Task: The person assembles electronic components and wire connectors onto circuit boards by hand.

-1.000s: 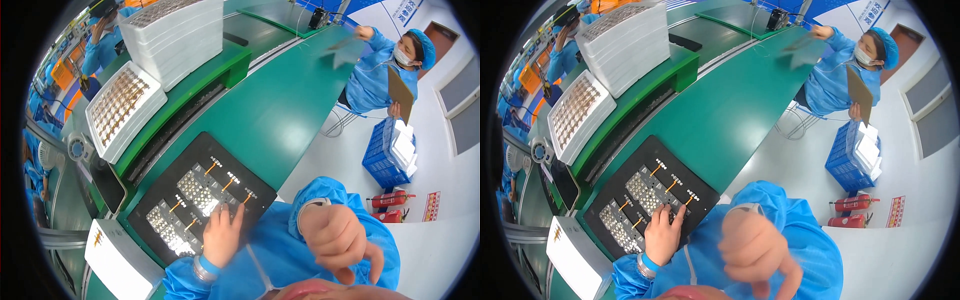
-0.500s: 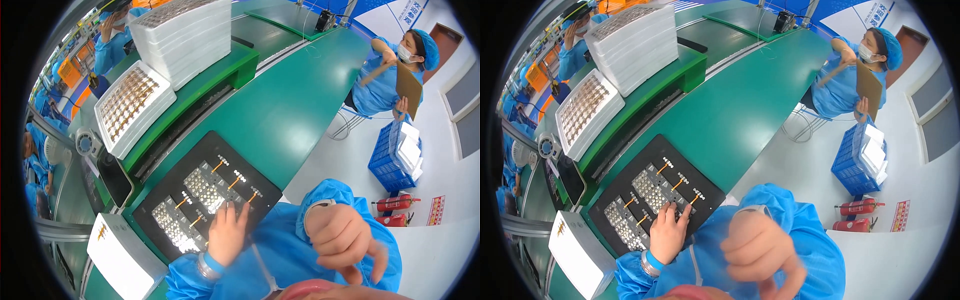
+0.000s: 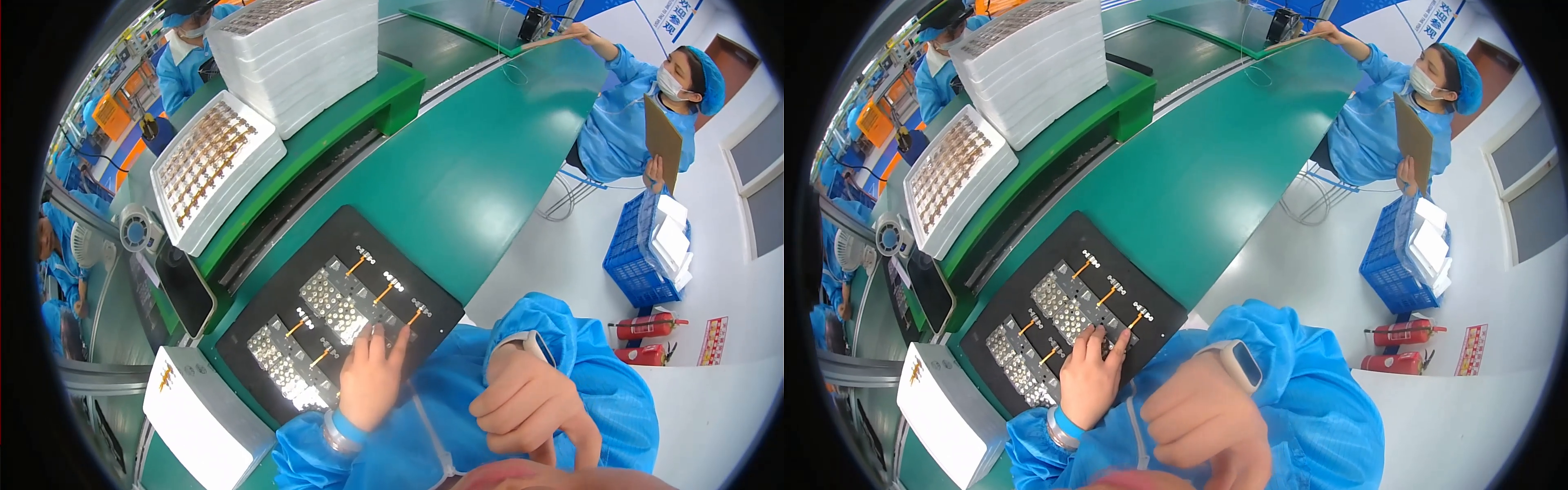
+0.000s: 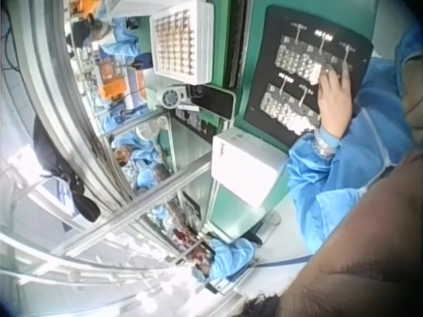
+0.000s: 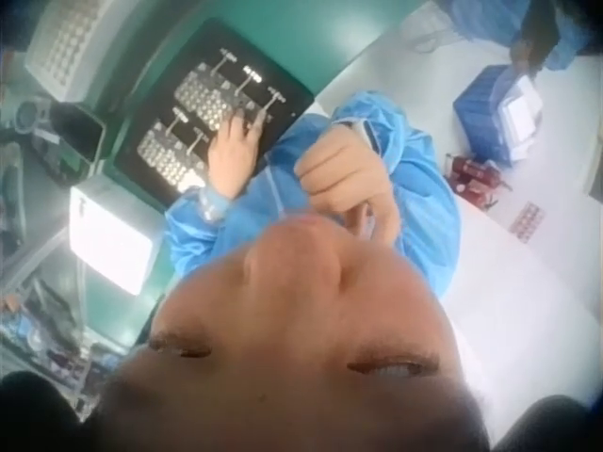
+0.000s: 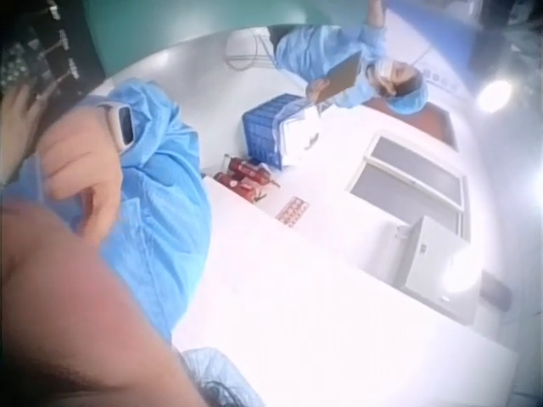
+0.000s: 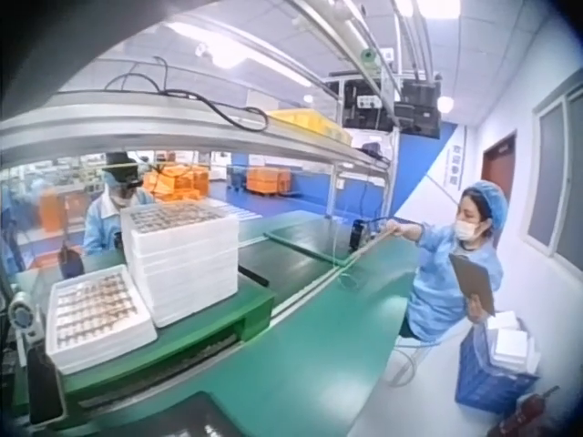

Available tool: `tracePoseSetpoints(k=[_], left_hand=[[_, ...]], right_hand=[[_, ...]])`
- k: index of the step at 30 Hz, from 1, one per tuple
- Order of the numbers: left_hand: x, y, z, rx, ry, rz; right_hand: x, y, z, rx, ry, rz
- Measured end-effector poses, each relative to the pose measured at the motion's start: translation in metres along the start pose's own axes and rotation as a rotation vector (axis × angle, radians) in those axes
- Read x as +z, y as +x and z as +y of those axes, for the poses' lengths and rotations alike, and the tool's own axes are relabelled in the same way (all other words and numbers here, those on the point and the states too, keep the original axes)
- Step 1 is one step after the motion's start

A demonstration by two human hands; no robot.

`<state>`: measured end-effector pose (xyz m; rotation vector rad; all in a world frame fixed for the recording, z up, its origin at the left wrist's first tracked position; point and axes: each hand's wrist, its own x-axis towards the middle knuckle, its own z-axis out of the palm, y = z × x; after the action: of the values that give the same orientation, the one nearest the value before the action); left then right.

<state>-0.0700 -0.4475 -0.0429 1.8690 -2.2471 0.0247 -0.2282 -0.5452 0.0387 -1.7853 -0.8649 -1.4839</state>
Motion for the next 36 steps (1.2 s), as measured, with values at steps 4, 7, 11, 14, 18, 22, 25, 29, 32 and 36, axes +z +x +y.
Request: tracePoseSetpoints(k=[4, 7, 11, 14, 18, 22, 25, 29, 32, 36], left_hand=[[-0.005, 0.001, 0.001, 0.001, -0.015, 0.000], [-0.002, 0.000, 0.001, 0.003, -0.001, -0.009], [-0.005, 0.002, 0.002, 0.023, 0.020, -0.012], [-0.005, 0.003, 0.001, 0.007, 0.020, -0.020], [-0.005, 0.004, 0.001, 0.013, 0.014, -0.011], [-0.004, 0.004, 0.001, 0.013, 0.047, -0.013], [-0.003, 0.003, 0.001, -0.007, 0.044, -0.006], [-0.004, 0.000, 0.003, -0.022, 0.023, -0.002], [0.001, 0.001, 0.006, -0.024, 0.025, 0.021], [0.005, -0.002, 0.004, -0.036, 0.027, 0.040]], right_hand=[[0.005, -0.002, 0.003, 0.010, 0.010, -0.008], [0.007, -0.002, 0.009, 0.002, -0.011, -0.027], [0.003, 0.000, 0.006, 0.000, -0.007, -0.031], [0.000, 0.004, 0.002, -0.028, -0.035, -0.015], [0.003, 0.001, 0.004, -0.063, -0.082, 0.020], [-0.003, 0.004, 0.003, -0.146, -0.150, 0.017], [-0.002, -0.001, 0.001, -0.140, -0.098, -0.001], [0.003, 0.001, 0.000, -0.094, -0.055, -0.024], [0.001, -0.001, -0.006, -0.108, -0.037, -0.057], [0.004, 0.006, 0.006, -0.026, 0.121, -0.087]])
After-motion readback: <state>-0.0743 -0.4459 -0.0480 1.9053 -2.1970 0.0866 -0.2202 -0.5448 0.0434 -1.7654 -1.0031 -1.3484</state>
